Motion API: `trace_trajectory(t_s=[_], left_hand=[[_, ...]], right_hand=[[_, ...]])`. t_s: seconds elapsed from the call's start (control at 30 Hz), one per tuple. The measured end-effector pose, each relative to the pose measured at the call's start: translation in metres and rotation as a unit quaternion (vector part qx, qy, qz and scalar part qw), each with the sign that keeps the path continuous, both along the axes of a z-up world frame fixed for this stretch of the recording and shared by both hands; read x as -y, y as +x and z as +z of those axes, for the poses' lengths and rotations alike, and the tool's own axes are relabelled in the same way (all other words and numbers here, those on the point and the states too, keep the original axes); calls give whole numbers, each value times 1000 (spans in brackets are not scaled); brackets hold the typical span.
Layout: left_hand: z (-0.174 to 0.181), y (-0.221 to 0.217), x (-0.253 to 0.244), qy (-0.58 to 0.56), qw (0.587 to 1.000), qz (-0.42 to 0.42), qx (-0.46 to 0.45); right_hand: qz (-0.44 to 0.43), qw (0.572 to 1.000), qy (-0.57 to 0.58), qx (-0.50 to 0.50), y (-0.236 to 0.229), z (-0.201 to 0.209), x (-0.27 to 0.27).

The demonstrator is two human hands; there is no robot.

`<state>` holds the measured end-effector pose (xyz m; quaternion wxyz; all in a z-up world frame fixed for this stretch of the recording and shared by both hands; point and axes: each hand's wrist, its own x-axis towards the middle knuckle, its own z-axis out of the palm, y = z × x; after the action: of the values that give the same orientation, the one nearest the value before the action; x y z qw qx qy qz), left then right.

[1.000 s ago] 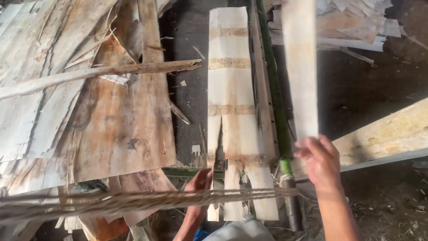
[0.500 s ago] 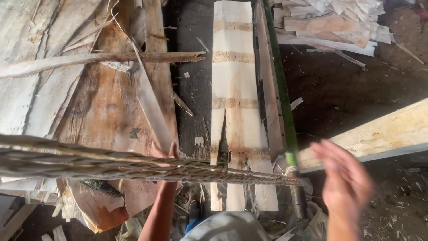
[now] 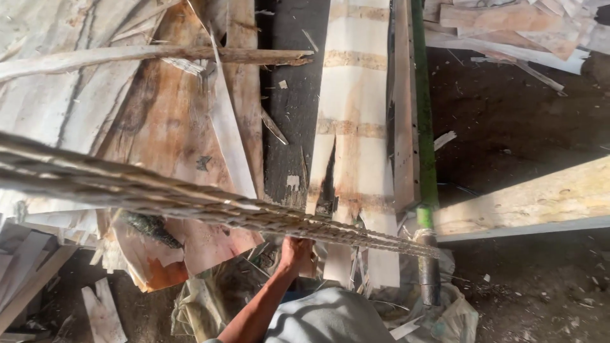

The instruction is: The recorder is using a manual slicing machine or blade to strip thin layers of wood veneer from larger pieces.

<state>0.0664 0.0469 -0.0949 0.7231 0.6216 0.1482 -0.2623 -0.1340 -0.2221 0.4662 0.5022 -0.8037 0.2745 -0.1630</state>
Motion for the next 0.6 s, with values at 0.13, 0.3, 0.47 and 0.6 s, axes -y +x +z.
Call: trace_trajectory(t_s=[0.13,0.3,0.47,0.6], left_hand=[[-20,22,0,16,999,-8,38],[24,32,-1,118,933,-35,337],[20,4,-15,125,958,-48,252],[70,-7,-16,80,987,-42,133]], right_hand=[[-26,996,-35,-81,38,-88,13],[-32,968,243,-60,40,-236,22],[-27,932,334,-136,42,-245,29],[-45,930,311,-192,60,-192,13]])
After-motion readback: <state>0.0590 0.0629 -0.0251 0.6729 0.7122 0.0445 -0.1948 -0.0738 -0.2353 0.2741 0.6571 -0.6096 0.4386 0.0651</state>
